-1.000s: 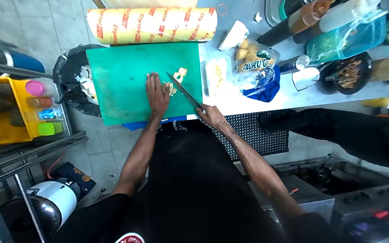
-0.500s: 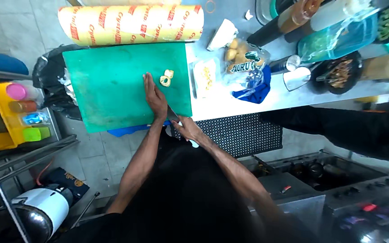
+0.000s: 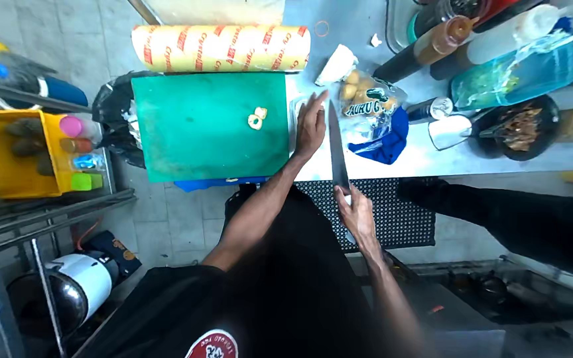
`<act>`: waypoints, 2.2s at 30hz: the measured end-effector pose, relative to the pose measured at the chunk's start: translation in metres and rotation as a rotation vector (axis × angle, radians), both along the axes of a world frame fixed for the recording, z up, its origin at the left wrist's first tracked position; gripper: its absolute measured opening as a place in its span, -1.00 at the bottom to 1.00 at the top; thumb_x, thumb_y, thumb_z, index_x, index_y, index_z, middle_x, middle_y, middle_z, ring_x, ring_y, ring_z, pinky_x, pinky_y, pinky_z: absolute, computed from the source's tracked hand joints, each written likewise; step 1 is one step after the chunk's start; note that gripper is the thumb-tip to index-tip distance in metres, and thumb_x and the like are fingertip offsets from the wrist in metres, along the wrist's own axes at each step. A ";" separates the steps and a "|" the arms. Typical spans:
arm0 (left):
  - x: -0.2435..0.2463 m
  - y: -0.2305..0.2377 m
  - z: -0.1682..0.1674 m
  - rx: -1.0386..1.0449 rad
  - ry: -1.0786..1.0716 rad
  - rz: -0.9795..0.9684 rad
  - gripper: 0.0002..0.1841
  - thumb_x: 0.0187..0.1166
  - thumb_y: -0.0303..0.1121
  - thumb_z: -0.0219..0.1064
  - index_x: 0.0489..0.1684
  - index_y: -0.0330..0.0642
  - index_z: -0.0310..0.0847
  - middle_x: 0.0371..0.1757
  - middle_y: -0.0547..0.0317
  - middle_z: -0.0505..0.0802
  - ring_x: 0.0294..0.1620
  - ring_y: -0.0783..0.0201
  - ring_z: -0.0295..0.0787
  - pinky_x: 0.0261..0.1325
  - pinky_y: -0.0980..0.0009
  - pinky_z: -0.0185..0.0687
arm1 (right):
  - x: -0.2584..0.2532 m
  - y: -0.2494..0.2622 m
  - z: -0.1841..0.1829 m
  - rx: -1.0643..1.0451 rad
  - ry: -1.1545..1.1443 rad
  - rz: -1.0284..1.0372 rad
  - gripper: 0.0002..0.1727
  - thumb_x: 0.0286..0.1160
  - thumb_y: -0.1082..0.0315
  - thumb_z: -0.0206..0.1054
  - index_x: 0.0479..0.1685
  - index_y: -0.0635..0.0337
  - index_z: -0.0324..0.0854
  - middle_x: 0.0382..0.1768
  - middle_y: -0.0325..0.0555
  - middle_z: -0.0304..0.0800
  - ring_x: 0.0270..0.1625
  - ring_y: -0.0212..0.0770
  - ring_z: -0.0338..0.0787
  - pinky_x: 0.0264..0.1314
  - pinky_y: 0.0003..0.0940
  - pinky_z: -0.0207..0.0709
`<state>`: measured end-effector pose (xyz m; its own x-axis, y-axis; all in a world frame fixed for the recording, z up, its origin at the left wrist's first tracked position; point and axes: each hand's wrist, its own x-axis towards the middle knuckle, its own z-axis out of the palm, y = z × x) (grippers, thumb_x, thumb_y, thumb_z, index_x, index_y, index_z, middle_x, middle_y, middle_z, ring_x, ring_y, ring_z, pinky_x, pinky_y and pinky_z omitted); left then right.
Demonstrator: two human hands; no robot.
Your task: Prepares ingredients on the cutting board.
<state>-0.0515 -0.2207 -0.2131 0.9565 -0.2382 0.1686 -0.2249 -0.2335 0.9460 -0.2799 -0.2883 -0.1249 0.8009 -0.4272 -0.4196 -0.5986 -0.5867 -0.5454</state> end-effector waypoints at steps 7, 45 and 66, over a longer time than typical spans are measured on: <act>0.030 0.101 0.020 0.383 -0.006 0.100 -0.57 0.77 -0.19 0.15 0.54 -0.08 0.60 0.44 0.03 0.76 0.45 0.05 0.64 0.48 0.13 0.56 | -0.016 0.004 0.000 0.159 -0.154 -0.184 -0.58 0.79 -0.03 0.16 0.06 0.14 0.69 -0.66 -0.20 0.65 -0.75 -0.27 0.64 -0.67 -0.25 0.66; -0.021 0.250 -0.051 0.509 -0.167 -0.055 -0.80 0.59 -0.30 0.36 -0.10 -0.26 0.75 0.11 -0.10 0.81 0.29 -0.02 0.71 0.43 0.18 0.59 | 0.153 0.160 -0.050 -0.287 0.332 0.607 -0.73 0.76 0.31 0.08 0.27 0.21 0.50 -0.19 0.22 0.81 -0.13 0.26 0.89 -0.22 0.15 0.75; -0.019 0.270 -0.052 0.469 -0.114 -0.068 -0.79 0.61 -0.30 0.34 -0.03 -0.26 0.75 0.11 -0.11 0.81 0.18 0.07 0.78 0.26 0.26 0.74 | 0.157 0.163 -0.065 -0.241 0.321 0.624 -0.60 0.87 0.08 -0.07 0.25 0.17 0.53 -0.20 0.21 0.82 -0.10 0.27 0.89 -0.20 0.19 0.74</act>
<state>-0.0707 0.0489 -0.2650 0.9178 -0.3748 0.1310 -0.3506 -0.6101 0.7105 -0.1228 -0.1257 -0.1900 0.7783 -0.0423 -0.6264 -0.2231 -0.9512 -0.2130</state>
